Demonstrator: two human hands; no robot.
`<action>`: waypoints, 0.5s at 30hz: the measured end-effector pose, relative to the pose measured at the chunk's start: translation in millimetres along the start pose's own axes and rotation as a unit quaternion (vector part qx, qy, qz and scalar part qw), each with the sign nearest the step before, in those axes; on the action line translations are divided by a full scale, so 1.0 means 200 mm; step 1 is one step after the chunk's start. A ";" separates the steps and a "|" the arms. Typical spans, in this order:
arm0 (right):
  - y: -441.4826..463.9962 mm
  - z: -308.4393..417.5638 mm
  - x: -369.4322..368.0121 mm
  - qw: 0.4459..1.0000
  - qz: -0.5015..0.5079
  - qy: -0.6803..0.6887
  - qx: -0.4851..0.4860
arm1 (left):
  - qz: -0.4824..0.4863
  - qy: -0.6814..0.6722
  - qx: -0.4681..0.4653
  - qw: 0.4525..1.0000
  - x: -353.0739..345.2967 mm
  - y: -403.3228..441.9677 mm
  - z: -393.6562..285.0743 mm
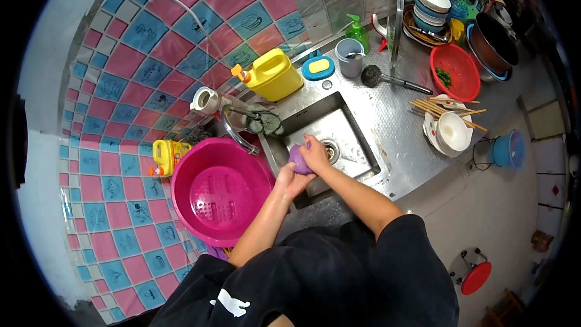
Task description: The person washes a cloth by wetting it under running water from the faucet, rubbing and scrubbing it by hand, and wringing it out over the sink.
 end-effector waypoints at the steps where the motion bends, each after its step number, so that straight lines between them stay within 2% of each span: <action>1: -0.03 -0.02 -0.03 1.000 0.001 0.001 0.001 | 0.007 -0.020 -0.019 1.000 0.04 0.04 -0.01; 3: -0.23 0.02 -0.13 0.981 0.005 0.009 0.192 | 0.014 -0.039 -0.036 0.998 0.10 0.06 0.00; 4: -0.36 0.06 -0.18 0.981 0.049 -0.023 0.188 | 0.002 -0.010 -0.068 0.998 0.14 0.05 -0.02; 5: -0.50 0.13 -0.21 0.976 0.028 -0.066 0.208 | -0.009 0.018 -0.102 0.995 0.16 0.04 -0.05; 7: -0.42 0.10 -0.18 0.975 0.009 -0.087 0.204 | -0.020 0.048 -0.136 0.989 0.17 0.04 -0.09; 9: -0.27 0.06 -0.13 0.971 -0.028 -0.130 0.196 | 0.039 0.050 -0.028 0.998 0.09 0.06 -0.04; 10: -0.14 0.02 -0.08 0.977 -0.060 -0.164 0.122 | 0.039 0.058 -0.007 0.997 0.02 0.01 -0.05; 11: 0.02 -0.06 -0.05 0.984 -0.018 -0.174 0.040 | 0.039 0.059 -0.007 0.997 0.01 0.00 -0.06; 12: 0.08 -0.11 -0.03 0.993 0.096 -0.053 -0.032 | 0.061 0.118 -0.021 0.991 0.00 -0.01 -0.06; 13: 0.09 -0.10 -0.04 0.971 0.207 0.068 -0.100 | 0.085 0.176 -0.037 0.980 -0.03 -0.03 -0.09; 14: 0.10 -0.06 0.00 0.971 0.209 0.068 -0.098 | 0.055 0.201 -0.051 0.977 -0.04 -0.04 -0.11; 15: 0.00 0.03 0.01 0.934 0.307 0.089 -0.159 | 0.055 0.200 -0.053 0.977 -0.04 -0.03 -0.12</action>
Point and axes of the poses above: each hand's wrist, its own y-axis towards the middle knuckle, its own x-axis out of the back of the hand, z = x × y, the point moved 7 cm from there along y, towards the middle knuckle, and after that the axes turned 15 degrees about -x, right-handed, at the moved point
